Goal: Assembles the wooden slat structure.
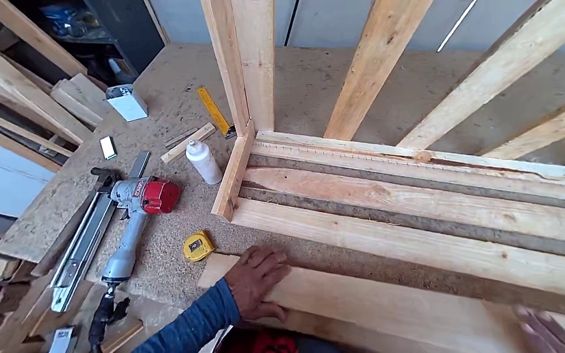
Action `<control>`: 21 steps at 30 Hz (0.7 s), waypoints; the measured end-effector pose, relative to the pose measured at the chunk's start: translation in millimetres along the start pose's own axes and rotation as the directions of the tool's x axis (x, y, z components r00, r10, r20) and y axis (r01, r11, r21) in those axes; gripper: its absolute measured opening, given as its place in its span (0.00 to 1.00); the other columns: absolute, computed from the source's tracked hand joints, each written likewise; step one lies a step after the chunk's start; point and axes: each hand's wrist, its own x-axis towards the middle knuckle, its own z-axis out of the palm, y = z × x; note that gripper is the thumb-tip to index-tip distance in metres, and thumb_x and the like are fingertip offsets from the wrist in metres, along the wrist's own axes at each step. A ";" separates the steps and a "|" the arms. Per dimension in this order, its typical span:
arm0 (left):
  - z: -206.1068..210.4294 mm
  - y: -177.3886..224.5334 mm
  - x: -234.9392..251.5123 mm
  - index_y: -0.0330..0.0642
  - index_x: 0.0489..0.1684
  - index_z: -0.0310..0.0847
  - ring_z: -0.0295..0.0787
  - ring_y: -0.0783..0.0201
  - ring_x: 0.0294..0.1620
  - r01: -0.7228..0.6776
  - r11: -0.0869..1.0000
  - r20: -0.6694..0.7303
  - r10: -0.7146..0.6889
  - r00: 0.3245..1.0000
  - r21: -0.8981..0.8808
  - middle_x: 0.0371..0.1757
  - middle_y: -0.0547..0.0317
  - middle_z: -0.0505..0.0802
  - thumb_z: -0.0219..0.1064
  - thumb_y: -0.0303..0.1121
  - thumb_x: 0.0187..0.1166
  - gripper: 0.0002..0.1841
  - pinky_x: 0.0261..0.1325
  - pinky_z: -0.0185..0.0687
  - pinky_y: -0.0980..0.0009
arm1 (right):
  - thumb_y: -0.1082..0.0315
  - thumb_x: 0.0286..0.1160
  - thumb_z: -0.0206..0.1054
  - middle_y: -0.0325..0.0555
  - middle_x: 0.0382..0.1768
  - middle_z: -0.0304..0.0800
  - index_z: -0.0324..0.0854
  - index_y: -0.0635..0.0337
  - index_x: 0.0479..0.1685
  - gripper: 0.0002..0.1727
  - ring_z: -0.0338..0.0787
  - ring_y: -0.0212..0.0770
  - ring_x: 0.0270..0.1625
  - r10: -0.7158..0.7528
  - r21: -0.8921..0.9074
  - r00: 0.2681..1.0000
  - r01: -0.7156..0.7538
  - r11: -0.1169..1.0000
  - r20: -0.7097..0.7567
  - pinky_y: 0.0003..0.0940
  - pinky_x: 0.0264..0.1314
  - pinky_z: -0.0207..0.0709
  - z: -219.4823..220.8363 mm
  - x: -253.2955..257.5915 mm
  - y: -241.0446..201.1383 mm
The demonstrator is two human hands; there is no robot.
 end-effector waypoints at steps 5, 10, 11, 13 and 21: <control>-72.2 -39.4 -16.2 0.46 0.66 0.87 0.84 0.49 0.74 0.349 0.937 -0.492 -0.303 0.816 0.002 0.71 0.51 0.90 0.66 0.63 0.77 0.32 0.77 0.75 0.41 | 0.13 0.33 0.72 0.78 0.84 0.63 0.53 0.74 0.90 0.84 0.62 0.80 0.86 0.215 0.071 0.959 -0.231 0.970 0.183 0.75 0.89 0.46 44.8 7.1 -27.0; -124.1 -148.3 1.2 0.31 0.89 0.52 0.73 0.35 0.79 0.597 0.609 -0.488 -0.788 0.376 -0.523 0.80 0.30 0.74 0.86 0.37 0.60 0.55 0.77 0.73 0.39 | 0.24 0.18 0.87 0.69 0.79 0.76 0.68 0.67 0.85 0.79 0.72 0.74 0.83 0.224 0.012 0.972 -0.225 0.974 0.068 0.74 0.84 0.58 35.7 21.6 -25.1; -122.6 -166.3 10.2 0.32 0.91 0.49 0.74 0.38 0.81 0.583 0.554 -0.394 -0.832 0.389 -0.595 0.81 0.32 0.76 0.87 0.34 0.58 0.57 0.79 0.73 0.40 | 0.24 0.14 0.88 0.67 0.78 0.78 0.71 0.67 0.83 0.79 0.73 0.72 0.83 0.168 0.005 0.986 -0.168 0.986 0.007 0.74 0.84 0.58 36.2 24.1 -22.2; -114.3 -194.5 27.5 0.33 0.86 0.59 0.80 0.42 0.78 0.590 0.500 -0.253 -0.855 0.454 -0.633 0.75 0.34 0.83 0.89 0.34 0.58 0.52 0.81 0.73 0.43 | 0.21 0.05 0.84 0.62 0.78 0.79 0.70 0.62 0.85 0.83 0.76 0.67 0.81 0.104 0.000 0.995 -0.104 0.995 -0.009 0.70 0.84 0.63 45.4 23.6 -9.2; -191.0 -164.9 -9.1 0.45 0.79 0.73 0.95 0.47 0.51 0.459 0.631 -0.389 -0.762 0.518 -0.625 0.60 0.43 0.91 0.81 0.42 0.70 0.35 0.53 0.93 0.41 | 0.17 0.05 0.79 0.54 0.56 0.93 0.78 0.59 0.78 0.78 0.92 0.61 0.58 0.155 -0.094 0.988 -0.156 0.983 -0.015 0.64 0.69 0.79 45.6 3.1 -27.9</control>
